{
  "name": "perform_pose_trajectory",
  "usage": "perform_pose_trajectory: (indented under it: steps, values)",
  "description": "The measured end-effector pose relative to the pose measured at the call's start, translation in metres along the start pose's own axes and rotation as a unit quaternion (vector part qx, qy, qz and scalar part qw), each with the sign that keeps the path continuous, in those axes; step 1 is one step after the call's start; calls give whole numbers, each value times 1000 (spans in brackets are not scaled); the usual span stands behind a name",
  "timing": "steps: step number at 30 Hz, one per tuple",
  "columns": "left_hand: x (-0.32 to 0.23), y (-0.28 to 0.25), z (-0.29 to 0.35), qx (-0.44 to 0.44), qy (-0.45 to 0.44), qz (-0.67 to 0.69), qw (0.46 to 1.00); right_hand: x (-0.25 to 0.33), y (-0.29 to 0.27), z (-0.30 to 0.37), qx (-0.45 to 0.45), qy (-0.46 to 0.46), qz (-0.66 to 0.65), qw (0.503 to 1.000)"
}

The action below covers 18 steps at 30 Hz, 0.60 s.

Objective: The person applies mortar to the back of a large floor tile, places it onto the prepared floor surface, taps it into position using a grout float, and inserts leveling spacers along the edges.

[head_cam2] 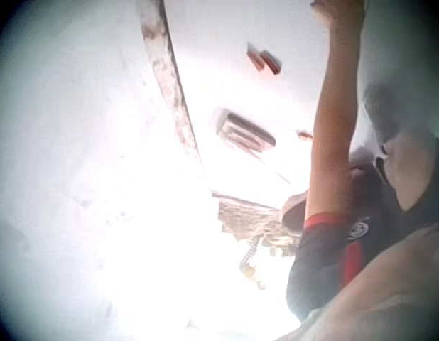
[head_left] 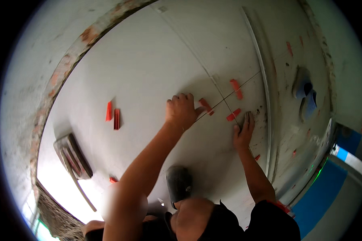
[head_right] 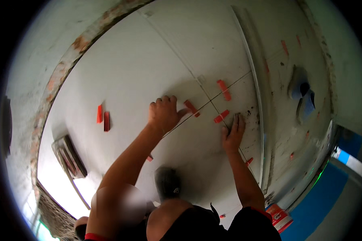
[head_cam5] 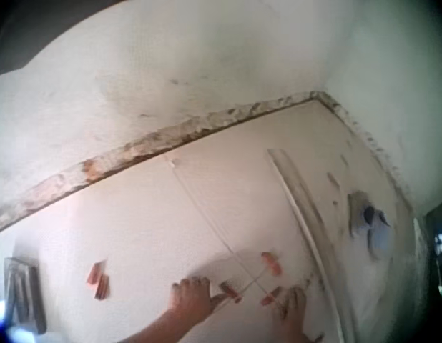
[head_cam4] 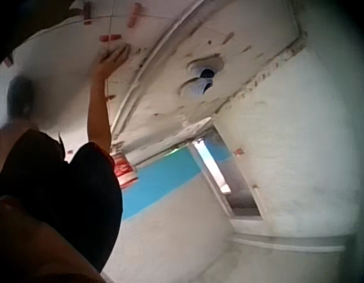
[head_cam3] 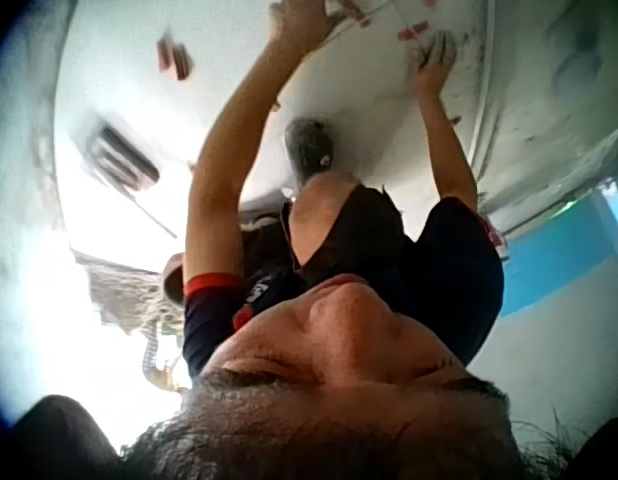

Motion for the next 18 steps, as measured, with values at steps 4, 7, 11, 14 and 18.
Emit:
perform_pose_trajectory:
  steps: [4,7,11,14,18]
  values:
    - [-45,15,-18,83,53,61,993,-8,4,2,-9,2,-7,1000]
    - [-50,31,-21,113,59,42,991,-2,3,-4,-1,-5,18,1000]
    - [-53,44,-24,157,62,72,983,-6,2,-13,-5,-6,0,1000]
    - [-57,44,-25,198,112,43,973,-1,6,-23,-2,-10,9,1000]
    - [-58,42,-22,229,175,27,957,2,13,-19,22,1,22,1000]
Point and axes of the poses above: each hand's wrist, its own z-axis away from the middle knuckle, its own y-axis out of the palm, x = y × z, the point moved 9 cm from there along -z, towards the middle knuckle, and after that the axes turned 9 degrees about -x, right-handed, at the moved point
